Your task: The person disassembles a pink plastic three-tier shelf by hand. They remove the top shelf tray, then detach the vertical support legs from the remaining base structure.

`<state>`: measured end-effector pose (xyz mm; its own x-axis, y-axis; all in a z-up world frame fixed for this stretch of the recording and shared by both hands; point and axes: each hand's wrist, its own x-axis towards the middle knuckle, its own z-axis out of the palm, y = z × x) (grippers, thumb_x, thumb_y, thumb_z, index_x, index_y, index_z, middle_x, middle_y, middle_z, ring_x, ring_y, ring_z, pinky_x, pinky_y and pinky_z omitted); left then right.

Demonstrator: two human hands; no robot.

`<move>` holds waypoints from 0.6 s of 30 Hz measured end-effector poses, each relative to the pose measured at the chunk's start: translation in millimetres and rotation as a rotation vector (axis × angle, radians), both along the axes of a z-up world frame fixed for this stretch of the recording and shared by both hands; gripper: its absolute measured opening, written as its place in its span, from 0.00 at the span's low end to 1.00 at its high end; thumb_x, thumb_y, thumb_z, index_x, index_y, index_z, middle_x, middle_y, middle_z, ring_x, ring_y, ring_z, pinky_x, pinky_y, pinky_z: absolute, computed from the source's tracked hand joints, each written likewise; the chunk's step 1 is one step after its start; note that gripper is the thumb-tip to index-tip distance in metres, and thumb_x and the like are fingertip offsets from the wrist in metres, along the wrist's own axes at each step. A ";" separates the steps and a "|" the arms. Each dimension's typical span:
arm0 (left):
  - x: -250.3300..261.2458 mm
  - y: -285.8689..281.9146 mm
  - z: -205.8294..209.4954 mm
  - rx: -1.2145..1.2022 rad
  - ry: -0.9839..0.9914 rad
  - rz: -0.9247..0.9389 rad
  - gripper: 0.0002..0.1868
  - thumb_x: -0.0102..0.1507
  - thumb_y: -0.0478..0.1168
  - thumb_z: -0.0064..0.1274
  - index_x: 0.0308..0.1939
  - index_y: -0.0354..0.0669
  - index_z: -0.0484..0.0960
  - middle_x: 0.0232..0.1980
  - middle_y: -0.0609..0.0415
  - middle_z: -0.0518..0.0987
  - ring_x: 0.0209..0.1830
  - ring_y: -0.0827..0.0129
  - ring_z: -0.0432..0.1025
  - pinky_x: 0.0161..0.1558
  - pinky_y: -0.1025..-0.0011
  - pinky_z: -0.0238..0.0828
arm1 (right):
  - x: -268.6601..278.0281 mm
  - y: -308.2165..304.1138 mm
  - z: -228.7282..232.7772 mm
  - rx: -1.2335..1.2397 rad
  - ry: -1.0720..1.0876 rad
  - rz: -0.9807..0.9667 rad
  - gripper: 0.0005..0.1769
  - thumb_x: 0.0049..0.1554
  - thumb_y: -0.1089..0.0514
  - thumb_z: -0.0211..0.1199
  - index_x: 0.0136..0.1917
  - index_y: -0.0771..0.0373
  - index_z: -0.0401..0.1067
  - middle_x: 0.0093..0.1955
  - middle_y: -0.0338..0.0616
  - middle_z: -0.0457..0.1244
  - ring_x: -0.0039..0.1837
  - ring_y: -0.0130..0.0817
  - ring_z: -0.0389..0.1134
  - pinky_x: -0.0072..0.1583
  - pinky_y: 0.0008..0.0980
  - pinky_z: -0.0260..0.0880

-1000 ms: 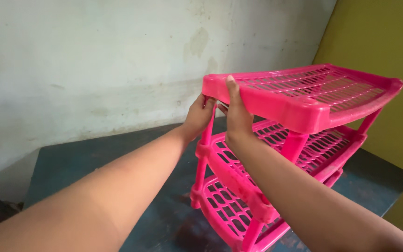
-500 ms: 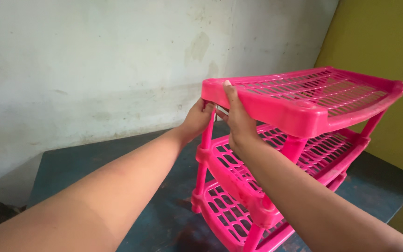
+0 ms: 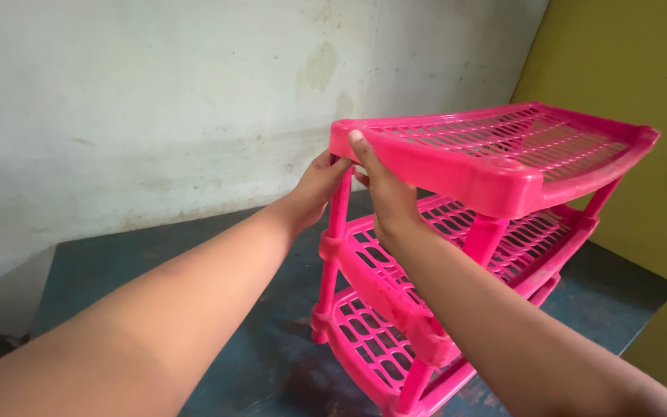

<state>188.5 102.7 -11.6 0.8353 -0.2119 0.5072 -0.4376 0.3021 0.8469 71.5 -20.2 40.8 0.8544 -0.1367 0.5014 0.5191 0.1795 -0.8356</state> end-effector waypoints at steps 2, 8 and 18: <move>4.6 -3.6 -3.5 0.024 -0.003 0.084 0.20 0.69 0.52 0.48 0.56 0.42 0.76 0.43 0.58 0.76 0.43 0.74 0.68 0.46 0.71 0.67 | 1.9 1.6 -3.2 -0.028 -0.010 -0.055 0.35 0.49 0.37 0.73 0.61 0.60 0.75 0.59 0.39 0.68 0.60 0.31 0.67 0.59 0.37 0.69; 17.8 -22.9 -5.4 -0.046 -0.127 0.182 0.20 0.70 0.53 0.45 0.54 0.40 0.75 0.44 0.58 0.76 0.43 0.75 0.68 0.45 0.71 0.68 | 16.4 3.5 -2.1 0.066 0.012 -0.013 0.47 0.46 0.34 0.73 0.70 0.53 0.59 0.66 0.38 0.63 0.65 0.29 0.67 0.63 0.38 0.71; 16.5 -40.0 -12.4 -0.213 -0.248 0.304 0.21 0.71 0.51 0.44 0.57 0.37 0.77 0.47 0.59 0.82 0.46 0.78 0.73 0.48 0.74 0.70 | 23.9 -1.2 -1.0 0.120 0.053 0.090 0.38 0.51 0.35 0.69 0.67 0.57 0.68 0.65 0.38 0.65 0.65 0.30 0.67 0.64 0.37 0.70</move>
